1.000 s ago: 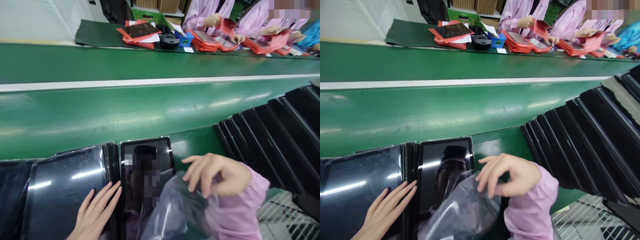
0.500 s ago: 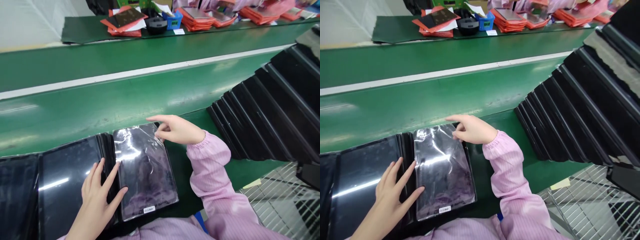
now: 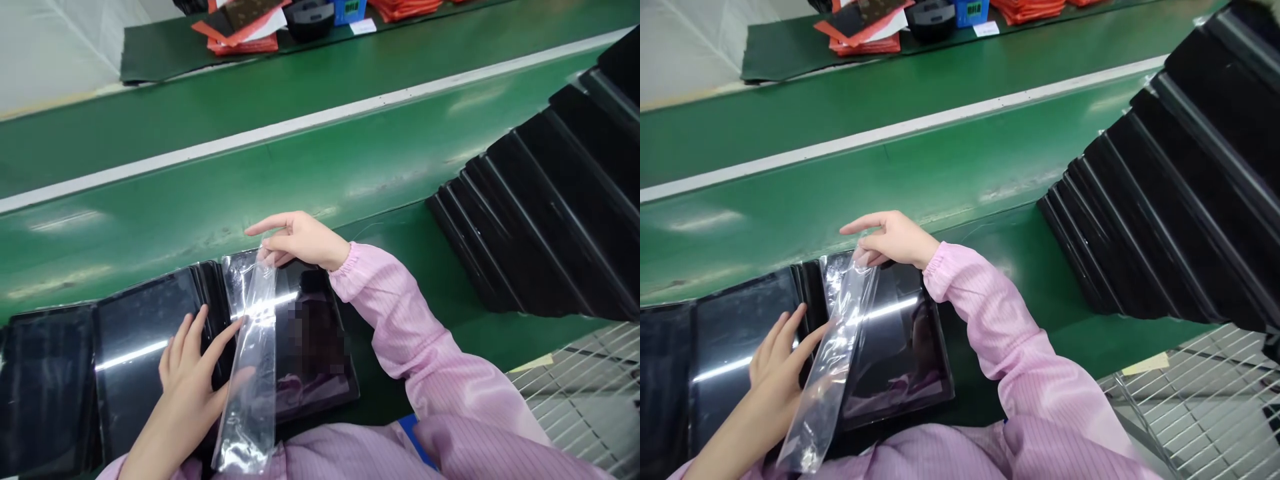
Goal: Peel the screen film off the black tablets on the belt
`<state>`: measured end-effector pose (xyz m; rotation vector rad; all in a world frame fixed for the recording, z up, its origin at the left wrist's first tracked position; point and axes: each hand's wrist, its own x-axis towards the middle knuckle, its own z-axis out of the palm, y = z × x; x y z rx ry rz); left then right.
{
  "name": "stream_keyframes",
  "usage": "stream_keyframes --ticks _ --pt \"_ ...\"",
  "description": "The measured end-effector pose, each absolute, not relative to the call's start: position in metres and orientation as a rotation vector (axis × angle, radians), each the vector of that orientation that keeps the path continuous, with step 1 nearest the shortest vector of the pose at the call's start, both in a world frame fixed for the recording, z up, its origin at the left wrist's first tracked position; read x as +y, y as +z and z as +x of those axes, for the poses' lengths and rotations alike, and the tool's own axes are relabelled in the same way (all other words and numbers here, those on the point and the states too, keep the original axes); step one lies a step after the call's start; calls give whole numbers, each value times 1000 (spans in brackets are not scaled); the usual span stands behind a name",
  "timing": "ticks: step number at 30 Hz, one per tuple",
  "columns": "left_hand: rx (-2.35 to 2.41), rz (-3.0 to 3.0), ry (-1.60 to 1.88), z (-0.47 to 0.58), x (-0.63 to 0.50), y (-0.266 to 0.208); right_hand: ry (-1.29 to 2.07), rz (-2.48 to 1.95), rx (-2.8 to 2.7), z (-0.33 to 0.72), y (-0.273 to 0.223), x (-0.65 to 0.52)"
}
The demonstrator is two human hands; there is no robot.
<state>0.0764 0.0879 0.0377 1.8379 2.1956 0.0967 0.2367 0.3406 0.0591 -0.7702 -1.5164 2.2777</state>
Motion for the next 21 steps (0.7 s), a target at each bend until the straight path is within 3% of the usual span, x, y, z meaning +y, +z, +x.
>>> stream_keyframes --ticks 11,21 --pt "2216 1889 232 93 86 47 2197 -917 -1544 234 61 337" --pt "1828 2048 368 100 76 60 2138 -964 -1602 233 61 336"
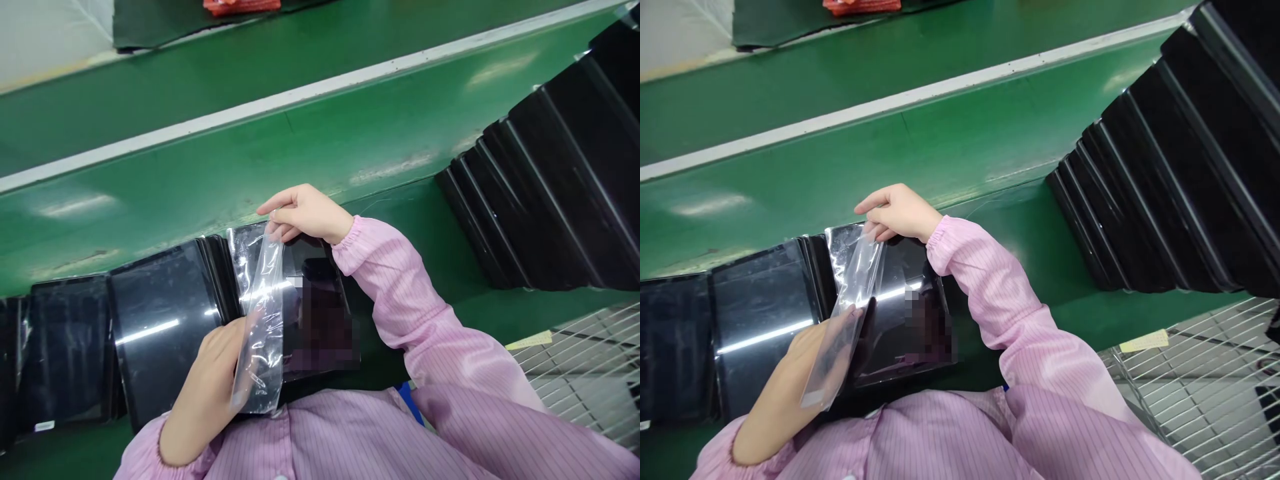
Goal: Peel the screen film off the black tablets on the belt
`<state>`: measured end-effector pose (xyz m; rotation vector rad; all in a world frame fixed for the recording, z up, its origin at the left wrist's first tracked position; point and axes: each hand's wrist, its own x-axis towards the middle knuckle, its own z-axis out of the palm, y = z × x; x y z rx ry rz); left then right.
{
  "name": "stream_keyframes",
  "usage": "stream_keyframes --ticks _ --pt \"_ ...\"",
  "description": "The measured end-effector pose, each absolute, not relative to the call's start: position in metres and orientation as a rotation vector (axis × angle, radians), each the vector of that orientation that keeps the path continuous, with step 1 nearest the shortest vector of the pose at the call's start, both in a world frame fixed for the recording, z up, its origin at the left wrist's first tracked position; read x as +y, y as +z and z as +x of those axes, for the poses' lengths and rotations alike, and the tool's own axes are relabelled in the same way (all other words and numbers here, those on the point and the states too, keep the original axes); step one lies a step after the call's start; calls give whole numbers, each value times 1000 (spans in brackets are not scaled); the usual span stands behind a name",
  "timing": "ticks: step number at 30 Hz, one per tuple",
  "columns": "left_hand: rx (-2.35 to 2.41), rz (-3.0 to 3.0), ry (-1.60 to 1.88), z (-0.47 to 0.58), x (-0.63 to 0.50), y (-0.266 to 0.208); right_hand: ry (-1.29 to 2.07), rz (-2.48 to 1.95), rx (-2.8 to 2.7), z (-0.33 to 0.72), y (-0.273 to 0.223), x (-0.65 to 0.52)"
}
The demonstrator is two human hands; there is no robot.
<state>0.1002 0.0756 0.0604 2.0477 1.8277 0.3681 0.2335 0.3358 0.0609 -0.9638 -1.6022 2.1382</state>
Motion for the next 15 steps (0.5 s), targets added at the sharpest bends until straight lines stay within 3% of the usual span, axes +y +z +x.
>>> stream_keyframes --ticks 5,10,12,15 --pt "1694 1952 236 100 64 84 2105 -984 -1605 231 58 336" --pt "1912 1685 409 106 58 75 2037 -992 -1610 236 63 326" --pt "1965 1501 510 106 61 69 1899 -994 -1656 251 69 317" --pt "1928 1362 635 103 66 66 1440 -964 -1826 288 76 293"
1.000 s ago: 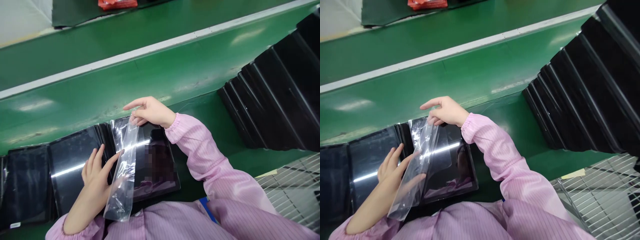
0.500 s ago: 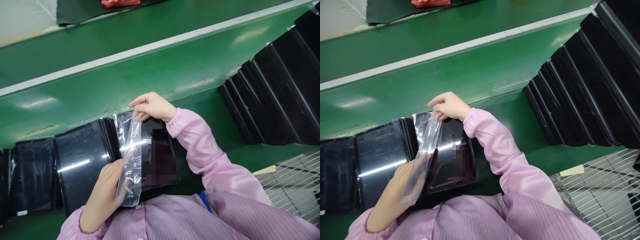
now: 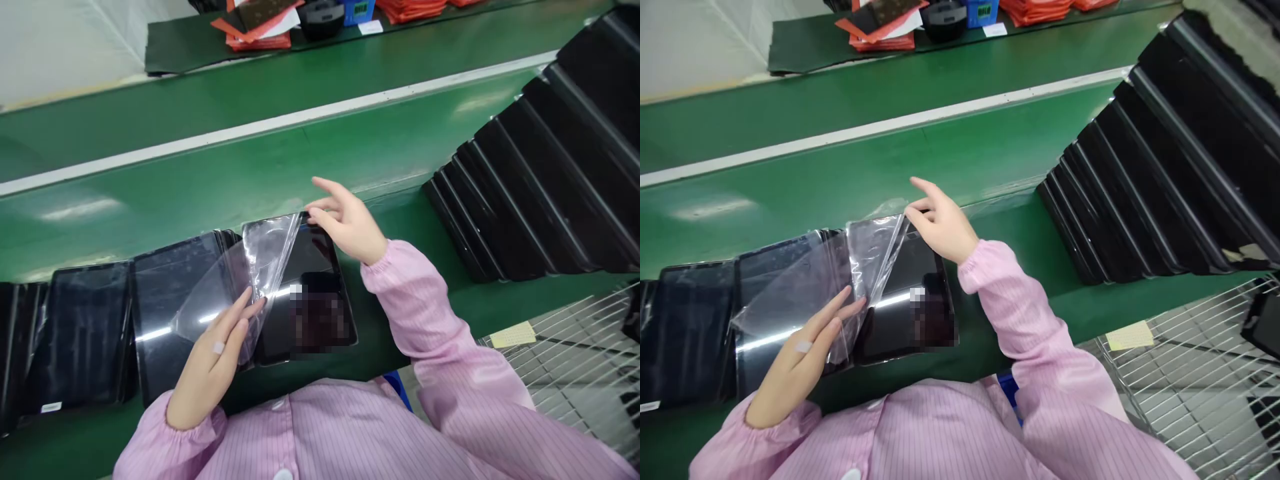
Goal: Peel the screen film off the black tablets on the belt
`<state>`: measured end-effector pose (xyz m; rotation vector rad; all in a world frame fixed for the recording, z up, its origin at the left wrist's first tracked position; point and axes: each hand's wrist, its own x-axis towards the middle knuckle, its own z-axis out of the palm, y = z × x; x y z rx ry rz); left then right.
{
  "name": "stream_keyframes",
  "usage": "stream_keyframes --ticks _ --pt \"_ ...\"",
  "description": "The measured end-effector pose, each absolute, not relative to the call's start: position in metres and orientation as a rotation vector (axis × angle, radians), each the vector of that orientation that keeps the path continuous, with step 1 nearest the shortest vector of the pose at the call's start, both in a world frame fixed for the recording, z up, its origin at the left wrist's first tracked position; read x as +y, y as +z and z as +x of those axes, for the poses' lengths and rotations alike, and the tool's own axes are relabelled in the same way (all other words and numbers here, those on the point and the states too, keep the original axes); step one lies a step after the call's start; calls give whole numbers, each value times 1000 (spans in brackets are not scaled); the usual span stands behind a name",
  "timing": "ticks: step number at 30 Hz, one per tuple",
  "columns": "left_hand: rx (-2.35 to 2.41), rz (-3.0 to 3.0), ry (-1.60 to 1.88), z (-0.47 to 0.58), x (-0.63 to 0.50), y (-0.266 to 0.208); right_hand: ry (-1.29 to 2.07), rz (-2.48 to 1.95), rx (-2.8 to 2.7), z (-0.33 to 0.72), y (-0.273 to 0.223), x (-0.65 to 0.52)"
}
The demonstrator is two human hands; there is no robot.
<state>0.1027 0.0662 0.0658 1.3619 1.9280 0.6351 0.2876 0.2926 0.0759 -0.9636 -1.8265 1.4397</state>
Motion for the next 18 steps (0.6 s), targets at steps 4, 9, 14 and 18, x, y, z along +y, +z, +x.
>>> stream_keyframes --ticks 4,9,14,18 --pt "1887 1360 674 98 69 65 897 -870 -2240 340 64 232" --pt "1911 1429 660 99 66 63 824 -1087 -2378 373 18 159" --pt "1931 1513 617 105 64 62 455 -1417 -1929 398 -6 156" --pt "1937 1493 634 103 65 60 298 -1430 -1723 408 -4 161"
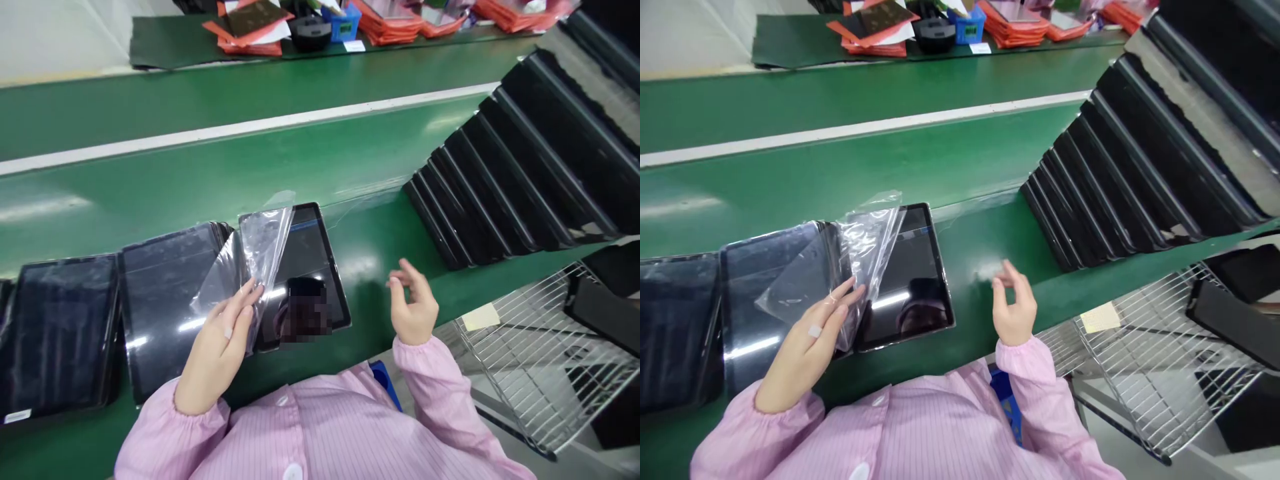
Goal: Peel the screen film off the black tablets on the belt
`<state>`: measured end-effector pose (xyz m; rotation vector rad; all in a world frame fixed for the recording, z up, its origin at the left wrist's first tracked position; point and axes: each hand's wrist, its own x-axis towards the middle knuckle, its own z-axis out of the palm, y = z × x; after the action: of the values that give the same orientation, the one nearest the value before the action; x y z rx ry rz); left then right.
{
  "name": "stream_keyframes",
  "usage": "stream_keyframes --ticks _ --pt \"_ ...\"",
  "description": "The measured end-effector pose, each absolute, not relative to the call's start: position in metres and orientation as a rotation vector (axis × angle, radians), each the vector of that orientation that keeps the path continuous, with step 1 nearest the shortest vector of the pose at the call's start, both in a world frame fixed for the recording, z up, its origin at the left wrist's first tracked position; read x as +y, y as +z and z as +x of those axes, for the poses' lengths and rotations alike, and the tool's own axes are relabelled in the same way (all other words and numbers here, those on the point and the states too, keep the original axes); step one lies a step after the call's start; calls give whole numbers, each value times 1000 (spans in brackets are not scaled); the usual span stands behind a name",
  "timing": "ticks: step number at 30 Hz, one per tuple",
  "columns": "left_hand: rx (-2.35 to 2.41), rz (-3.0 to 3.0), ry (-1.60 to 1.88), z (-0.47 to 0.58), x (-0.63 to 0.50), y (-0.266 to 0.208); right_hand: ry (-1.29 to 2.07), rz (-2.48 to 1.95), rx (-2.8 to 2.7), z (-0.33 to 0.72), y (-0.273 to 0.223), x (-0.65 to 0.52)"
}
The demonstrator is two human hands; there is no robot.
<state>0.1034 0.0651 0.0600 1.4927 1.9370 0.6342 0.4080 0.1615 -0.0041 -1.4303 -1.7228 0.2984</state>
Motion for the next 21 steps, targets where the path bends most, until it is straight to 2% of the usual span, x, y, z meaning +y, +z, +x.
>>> stream_keyframes --ticks 6,12,17,21 --pt "1922 1461 687 100 68 58 324 -1282 -1839 378 9 143" --pt "1927 1473 679 102 69 61 548 -1260 -2254 353 10 157" --pt "1912 1519 676 102 70 61 123 -1380 -1813 360 12 194" --pt "1912 1528 685 101 71 60 143 -1294 -1712 361 20 192"
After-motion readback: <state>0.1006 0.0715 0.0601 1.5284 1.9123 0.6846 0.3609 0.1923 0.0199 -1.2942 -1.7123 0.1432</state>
